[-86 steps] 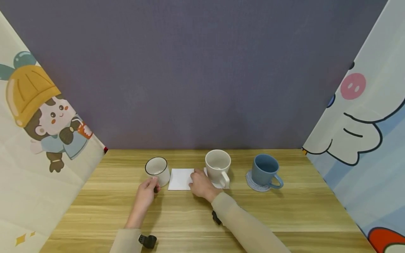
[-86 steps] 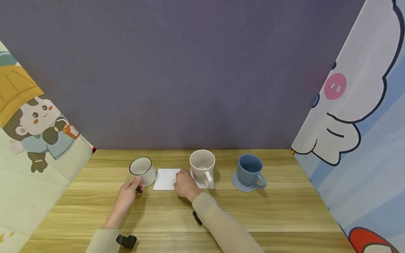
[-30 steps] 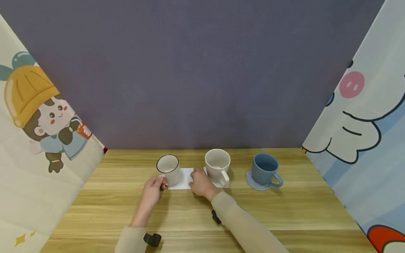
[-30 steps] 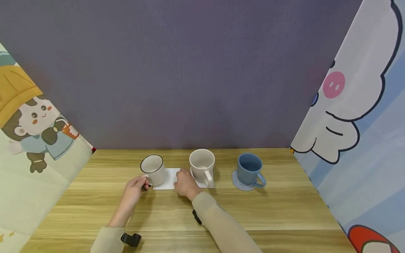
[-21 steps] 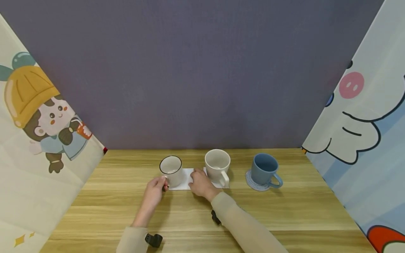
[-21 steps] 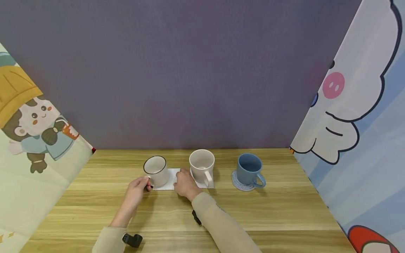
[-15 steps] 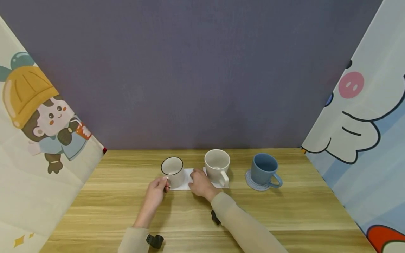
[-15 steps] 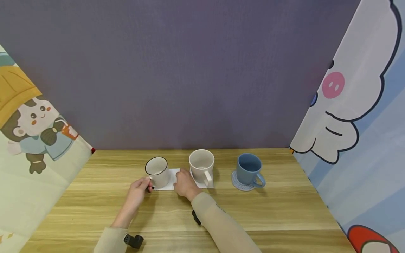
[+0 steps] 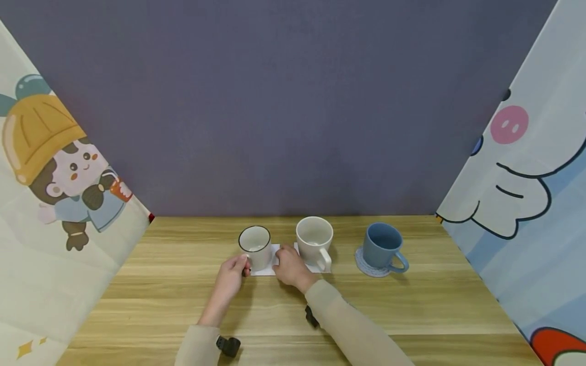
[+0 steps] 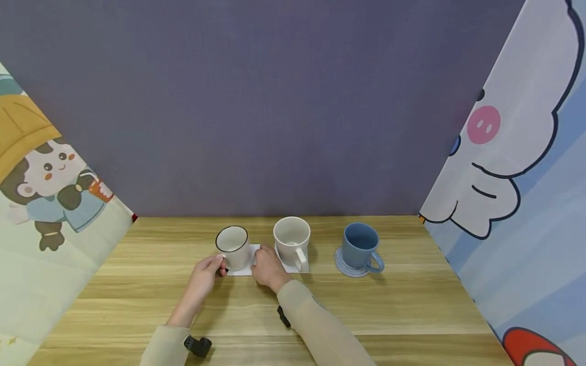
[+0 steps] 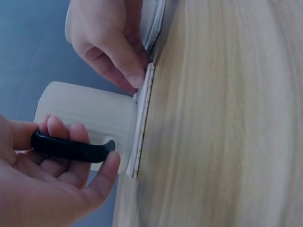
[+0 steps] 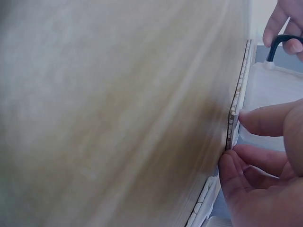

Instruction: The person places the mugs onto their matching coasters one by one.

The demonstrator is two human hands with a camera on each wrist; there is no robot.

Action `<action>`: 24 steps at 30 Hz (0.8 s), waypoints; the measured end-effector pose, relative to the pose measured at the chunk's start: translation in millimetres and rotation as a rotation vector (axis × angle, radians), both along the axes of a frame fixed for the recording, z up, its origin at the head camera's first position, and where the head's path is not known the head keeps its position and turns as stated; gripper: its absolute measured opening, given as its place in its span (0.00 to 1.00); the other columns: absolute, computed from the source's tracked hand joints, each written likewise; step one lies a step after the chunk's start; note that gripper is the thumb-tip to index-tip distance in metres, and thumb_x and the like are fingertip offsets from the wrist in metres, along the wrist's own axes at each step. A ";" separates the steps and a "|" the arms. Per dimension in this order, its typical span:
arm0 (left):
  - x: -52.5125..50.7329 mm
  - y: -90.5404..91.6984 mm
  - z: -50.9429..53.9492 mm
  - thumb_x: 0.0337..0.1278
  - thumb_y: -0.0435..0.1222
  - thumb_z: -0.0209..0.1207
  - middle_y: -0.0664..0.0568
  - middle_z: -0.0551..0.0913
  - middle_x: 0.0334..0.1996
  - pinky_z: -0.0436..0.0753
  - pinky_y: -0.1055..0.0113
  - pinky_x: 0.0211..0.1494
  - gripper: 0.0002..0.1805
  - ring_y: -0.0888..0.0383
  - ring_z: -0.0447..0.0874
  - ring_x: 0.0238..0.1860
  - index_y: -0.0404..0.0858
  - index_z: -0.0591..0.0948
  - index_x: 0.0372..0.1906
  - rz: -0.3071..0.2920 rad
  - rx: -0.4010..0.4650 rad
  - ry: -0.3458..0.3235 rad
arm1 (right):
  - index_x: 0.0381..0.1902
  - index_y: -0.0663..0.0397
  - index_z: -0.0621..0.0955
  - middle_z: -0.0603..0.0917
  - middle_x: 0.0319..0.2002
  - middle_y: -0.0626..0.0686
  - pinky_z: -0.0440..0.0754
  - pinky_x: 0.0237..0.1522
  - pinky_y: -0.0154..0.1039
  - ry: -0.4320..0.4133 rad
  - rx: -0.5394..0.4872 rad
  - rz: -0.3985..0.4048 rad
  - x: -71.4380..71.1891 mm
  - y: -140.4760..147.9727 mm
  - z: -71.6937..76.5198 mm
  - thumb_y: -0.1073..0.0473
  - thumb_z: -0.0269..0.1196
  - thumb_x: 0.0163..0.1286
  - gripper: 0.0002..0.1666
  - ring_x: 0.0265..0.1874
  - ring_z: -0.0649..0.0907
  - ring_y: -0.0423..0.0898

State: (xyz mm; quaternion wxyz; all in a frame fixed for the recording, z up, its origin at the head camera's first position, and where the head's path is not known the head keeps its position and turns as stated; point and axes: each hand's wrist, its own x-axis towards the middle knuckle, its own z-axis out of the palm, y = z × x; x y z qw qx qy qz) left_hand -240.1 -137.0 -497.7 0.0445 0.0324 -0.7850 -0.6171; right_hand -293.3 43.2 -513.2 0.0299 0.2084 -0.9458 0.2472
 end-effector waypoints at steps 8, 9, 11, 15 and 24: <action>0.5 6.1 4.0 0.80 0.37 0.47 0.51 0.77 0.23 0.70 0.68 0.33 0.20 0.57 0.72 0.29 0.26 0.78 0.33 -0.008 -0.003 -0.011 | 0.37 0.67 0.85 0.81 0.43 0.58 0.79 0.57 0.48 0.008 -0.061 -0.007 2.5 0.2 -0.1 0.65 0.69 0.59 0.10 0.48 0.82 0.56; 0.6 6.4 4.1 0.80 0.37 0.47 0.51 0.77 0.23 0.70 0.69 0.33 0.20 0.57 0.72 0.29 0.26 0.78 0.33 -0.006 -0.002 -0.010 | 0.38 0.67 0.85 0.82 0.44 0.59 0.78 0.58 0.48 0.007 -0.064 -0.008 2.6 0.1 -0.3 0.65 0.69 0.59 0.10 0.49 0.82 0.56; 1.1 7.0 4.1 0.80 0.37 0.47 0.51 0.77 0.24 0.71 0.69 0.33 0.19 0.57 0.72 0.29 0.26 0.78 0.34 -0.003 -0.001 -0.012 | 0.38 0.67 0.85 0.82 0.45 0.59 0.78 0.59 0.48 0.004 -0.060 -0.013 3.2 -0.2 -0.1 0.65 0.69 0.60 0.11 0.50 0.82 0.57; 0.9 7.0 3.1 0.79 0.37 0.47 0.50 0.78 0.24 0.71 0.68 0.34 0.19 0.56 0.73 0.30 0.26 0.78 0.34 -0.003 -0.003 -0.012 | 0.39 0.69 0.85 0.82 0.47 0.61 0.77 0.61 0.49 -0.008 -0.056 -0.023 4.3 -1.3 1.0 0.64 0.69 0.61 0.11 0.52 0.81 0.58; 4.1 6.7 6.0 0.79 0.39 0.49 0.50 0.78 0.24 0.72 0.67 0.36 0.19 0.56 0.74 0.31 0.28 0.80 0.34 -0.006 0.006 -0.015 | 0.35 0.67 0.84 0.82 0.42 0.60 0.79 0.57 0.48 0.004 -0.027 -0.025 10.4 -3.5 5.0 0.65 0.68 0.62 0.08 0.47 0.82 0.56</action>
